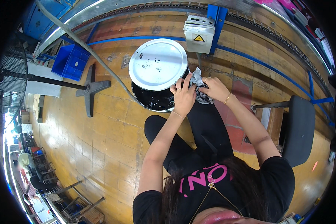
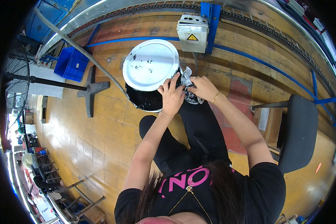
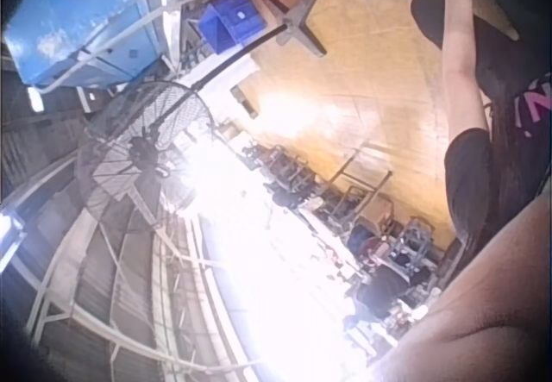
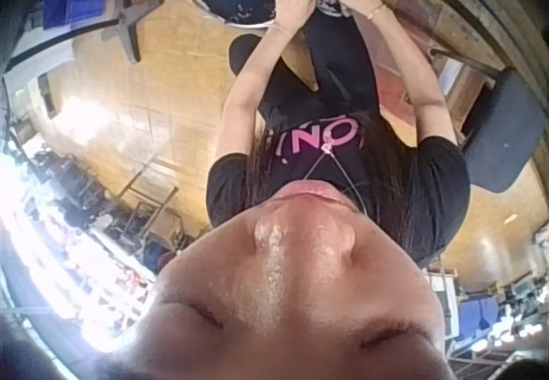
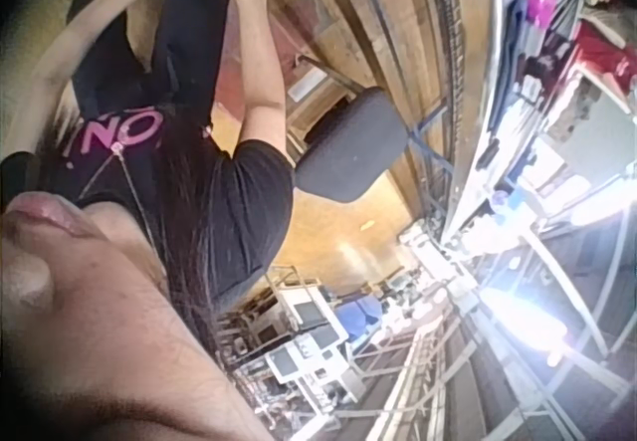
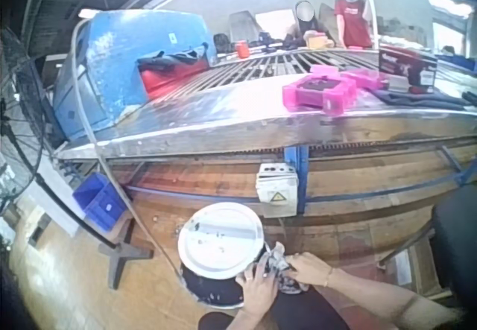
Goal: The person scoops black glue from a bucket using a spoon and spreads it onto a pink phone case. They wipe excess glue from the bucket rim with a cloth, then continue applying and smoothing the glue on the case before walking away.
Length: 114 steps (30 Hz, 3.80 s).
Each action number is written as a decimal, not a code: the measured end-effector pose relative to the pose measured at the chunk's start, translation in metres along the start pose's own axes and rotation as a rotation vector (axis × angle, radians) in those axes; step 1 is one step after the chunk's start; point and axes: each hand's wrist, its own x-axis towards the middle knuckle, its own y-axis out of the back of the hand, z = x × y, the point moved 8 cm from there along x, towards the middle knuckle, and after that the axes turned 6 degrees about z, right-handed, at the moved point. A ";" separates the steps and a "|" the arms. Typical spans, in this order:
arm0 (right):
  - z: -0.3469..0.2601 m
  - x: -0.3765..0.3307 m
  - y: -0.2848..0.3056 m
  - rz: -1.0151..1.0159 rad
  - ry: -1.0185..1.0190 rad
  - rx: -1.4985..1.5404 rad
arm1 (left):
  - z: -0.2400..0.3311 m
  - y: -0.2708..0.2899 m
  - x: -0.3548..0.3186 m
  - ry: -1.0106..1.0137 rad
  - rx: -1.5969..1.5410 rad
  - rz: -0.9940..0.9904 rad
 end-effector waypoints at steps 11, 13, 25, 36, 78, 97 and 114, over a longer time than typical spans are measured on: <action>-0.001 0.004 0.002 -0.135 0.089 -0.141 | 0.006 -0.006 0.002 -0.001 0.006 -0.030; -0.004 0.005 0.003 -0.162 0.125 -0.172 | 0.006 -0.006 0.005 0.005 0.008 -0.019; -0.017 0.003 0.010 -0.249 0.216 -0.277 | 0.004 -0.006 0.011 0.032 -0.104 -0.157; -0.017 0.006 0.003 -0.357 0.264 -0.333 | 0.004 -0.007 0.012 0.060 -0.076 -0.100; 0.044 0.010 0.047 -0.060 0.087 -0.136 | 0.000 -0.015 0.019 0.029 0.007 -0.025; 0.005 0.017 0.004 -0.463 0.118 -0.335 | 0.009 -0.033 0.011 -0.073 0.097 -0.077; 0.031 0.032 0.004 -0.160 -0.234 -0.087 | 0.025 -0.063 -0.082 1.504 -1.354 -0.363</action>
